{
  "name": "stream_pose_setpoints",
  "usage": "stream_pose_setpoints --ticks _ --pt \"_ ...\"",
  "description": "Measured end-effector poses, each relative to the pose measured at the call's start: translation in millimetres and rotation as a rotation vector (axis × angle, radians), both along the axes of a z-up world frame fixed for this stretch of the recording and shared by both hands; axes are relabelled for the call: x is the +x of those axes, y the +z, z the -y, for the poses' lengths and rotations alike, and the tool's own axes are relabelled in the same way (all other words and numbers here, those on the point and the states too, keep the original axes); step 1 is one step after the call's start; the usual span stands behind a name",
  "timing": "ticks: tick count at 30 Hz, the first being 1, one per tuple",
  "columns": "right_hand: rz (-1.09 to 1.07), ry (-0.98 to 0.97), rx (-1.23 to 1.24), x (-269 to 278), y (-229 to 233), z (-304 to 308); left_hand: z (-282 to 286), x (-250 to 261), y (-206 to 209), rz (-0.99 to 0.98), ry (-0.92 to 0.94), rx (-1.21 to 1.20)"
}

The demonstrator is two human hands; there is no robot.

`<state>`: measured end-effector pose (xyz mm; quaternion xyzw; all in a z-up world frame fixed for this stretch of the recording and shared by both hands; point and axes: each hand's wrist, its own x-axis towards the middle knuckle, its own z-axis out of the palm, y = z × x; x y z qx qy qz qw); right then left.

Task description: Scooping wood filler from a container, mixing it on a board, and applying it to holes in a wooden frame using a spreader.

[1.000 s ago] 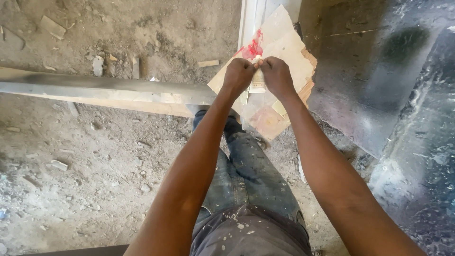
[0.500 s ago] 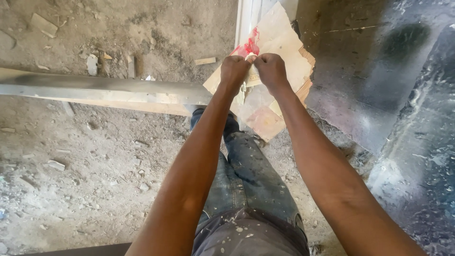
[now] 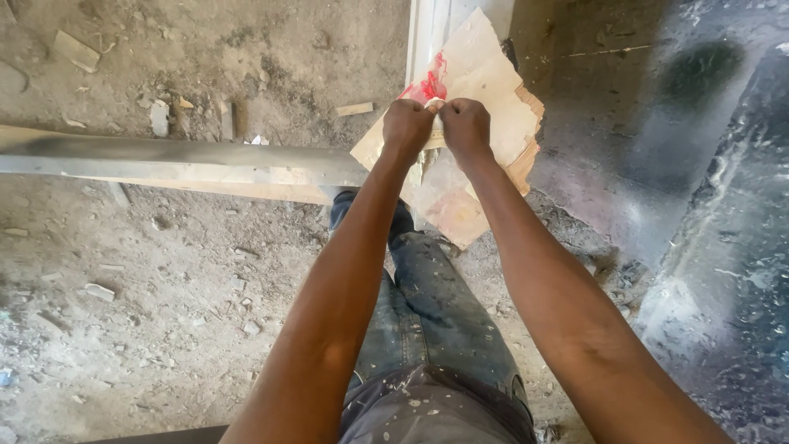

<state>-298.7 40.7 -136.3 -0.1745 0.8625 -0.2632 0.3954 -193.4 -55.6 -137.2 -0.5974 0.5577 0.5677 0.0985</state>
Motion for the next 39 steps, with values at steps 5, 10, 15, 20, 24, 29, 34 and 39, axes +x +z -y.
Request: stream_pose_setpoints --ticks 5,10,15,20,24,29,34,39 --pt "-0.038 -0.014 -0.004 7 16 -1 -4 3 -8 -0.03 -0.031 -0.016" --pt "0.024 0.029 -0.069 7 40 -4 -13 13 -17 -0.112 -0.014 -0.021" --pt "0.14 -0.01 -0.041 8 48 -16 -22 18 -32 -0.163 -0.007 0.026" --pt "0.126 0.019 0.001 5 43 -16 -19 9 -32 -0.13 -0.101 0.004" --pt "0.14 0.021 -0.025 -3 42 -1 -4 9 -40 -0.158 -0.142 0.013" --pt "0.2 -0.021 0.002 1 62 19 -2 10 -49 -0.196 0.123 0.152" --pt "0.187 -0.1 -0.02 6 43 18 -9 13 -72 -0.228 0.229 0.147" --pt "0.106 -0.125 -0.001 15 36 15 -16 12 -76 -0.239 0.264 0.131"
